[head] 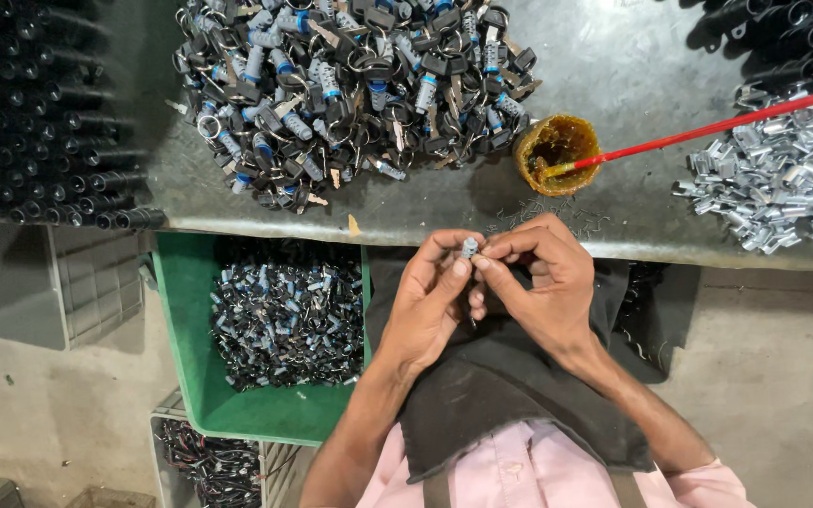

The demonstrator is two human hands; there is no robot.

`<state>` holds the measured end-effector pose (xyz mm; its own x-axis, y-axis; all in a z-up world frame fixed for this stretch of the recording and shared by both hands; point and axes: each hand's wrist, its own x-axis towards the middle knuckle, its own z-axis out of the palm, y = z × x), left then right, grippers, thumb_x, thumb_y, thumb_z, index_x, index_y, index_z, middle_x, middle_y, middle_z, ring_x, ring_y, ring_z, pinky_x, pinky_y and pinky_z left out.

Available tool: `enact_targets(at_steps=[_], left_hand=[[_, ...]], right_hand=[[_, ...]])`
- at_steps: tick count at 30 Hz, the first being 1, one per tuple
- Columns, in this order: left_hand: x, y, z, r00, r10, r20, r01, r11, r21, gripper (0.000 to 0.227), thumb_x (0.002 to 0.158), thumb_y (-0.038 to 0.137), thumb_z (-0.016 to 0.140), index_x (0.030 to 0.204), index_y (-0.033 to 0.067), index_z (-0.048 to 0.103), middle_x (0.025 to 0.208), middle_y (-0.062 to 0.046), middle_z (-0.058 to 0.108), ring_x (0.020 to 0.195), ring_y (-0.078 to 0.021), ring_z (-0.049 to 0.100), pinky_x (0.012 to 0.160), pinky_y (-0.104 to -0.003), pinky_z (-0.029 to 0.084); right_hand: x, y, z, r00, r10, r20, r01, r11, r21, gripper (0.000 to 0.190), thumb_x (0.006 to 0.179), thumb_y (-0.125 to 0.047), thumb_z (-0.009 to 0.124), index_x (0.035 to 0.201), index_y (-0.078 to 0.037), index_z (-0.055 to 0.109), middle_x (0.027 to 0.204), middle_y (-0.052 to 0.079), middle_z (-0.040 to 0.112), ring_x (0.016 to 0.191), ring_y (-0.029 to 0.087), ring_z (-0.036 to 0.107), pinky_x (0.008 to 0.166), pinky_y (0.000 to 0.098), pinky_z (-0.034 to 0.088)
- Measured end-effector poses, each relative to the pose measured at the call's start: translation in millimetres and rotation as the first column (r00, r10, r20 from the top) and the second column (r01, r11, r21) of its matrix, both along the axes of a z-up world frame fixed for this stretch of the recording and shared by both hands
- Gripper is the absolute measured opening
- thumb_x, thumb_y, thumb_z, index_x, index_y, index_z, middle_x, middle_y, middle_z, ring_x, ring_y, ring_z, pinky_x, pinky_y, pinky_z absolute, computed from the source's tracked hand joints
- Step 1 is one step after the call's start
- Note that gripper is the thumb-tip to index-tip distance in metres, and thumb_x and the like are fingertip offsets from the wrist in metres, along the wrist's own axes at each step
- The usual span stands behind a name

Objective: The person repeatedly picks small metal key components from a green bin, applies a viscous substance with a red-handled brush, and places the treated items into a pile on the table. The process is continuous and repetitive throughout the clip.

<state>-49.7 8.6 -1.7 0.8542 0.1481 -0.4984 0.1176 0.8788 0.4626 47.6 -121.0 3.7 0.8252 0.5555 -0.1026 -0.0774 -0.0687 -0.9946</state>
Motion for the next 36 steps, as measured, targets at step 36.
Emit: enact_targets(at_steps=[36], left_hand=[[54, -8, -25, 0.998, 0.046, 0.039, -0.041, 0.993, -0.114, 0.026, 0.106, 0.019, 0.065, 0.124, 0.0008, 0.06, 0.096, -0.005, 0.065, 0.086, -0.0125, 0.062, 0.083, -0.03, 0.054]], right_hand=[[58, -67, 51, 0.9, -0.415, 0.135, 0.415, 0.909, 0.032, 0.011, 0.113, 0.002, 0.068, 0.114, 0.012, 0.063, 0.095, 0.018, 0.069, 0.081, 0.023, 0.074, 0.073, 0.0301, 0.064]])
